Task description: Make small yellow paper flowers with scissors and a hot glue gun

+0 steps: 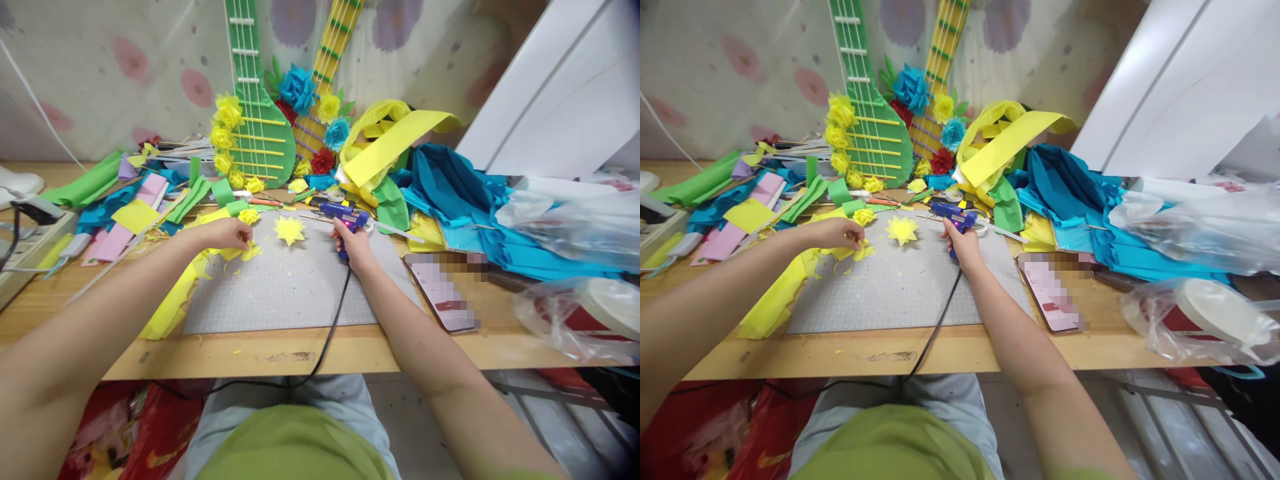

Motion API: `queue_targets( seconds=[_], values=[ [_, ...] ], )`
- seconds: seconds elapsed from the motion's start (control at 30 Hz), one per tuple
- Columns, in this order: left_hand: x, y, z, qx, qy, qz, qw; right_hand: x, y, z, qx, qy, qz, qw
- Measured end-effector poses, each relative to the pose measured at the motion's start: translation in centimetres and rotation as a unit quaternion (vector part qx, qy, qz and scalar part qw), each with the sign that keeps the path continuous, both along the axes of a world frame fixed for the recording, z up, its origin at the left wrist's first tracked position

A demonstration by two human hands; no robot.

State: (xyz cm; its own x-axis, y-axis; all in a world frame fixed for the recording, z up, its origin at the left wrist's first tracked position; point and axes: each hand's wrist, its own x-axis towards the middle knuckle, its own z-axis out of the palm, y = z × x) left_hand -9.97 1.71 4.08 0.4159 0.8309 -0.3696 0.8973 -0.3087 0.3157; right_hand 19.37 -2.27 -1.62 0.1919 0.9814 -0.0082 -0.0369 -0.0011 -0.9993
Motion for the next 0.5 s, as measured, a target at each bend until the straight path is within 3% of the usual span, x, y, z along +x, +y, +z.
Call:
queue_targets(
  seconds=[0.5],
  values=[
    [-0.59,-0.4,0.95,-0.001,-0.021,0.03,0.999,0.0,0.09,-0.22,0.0,-0.001,0.0,1.0]
  ],
)
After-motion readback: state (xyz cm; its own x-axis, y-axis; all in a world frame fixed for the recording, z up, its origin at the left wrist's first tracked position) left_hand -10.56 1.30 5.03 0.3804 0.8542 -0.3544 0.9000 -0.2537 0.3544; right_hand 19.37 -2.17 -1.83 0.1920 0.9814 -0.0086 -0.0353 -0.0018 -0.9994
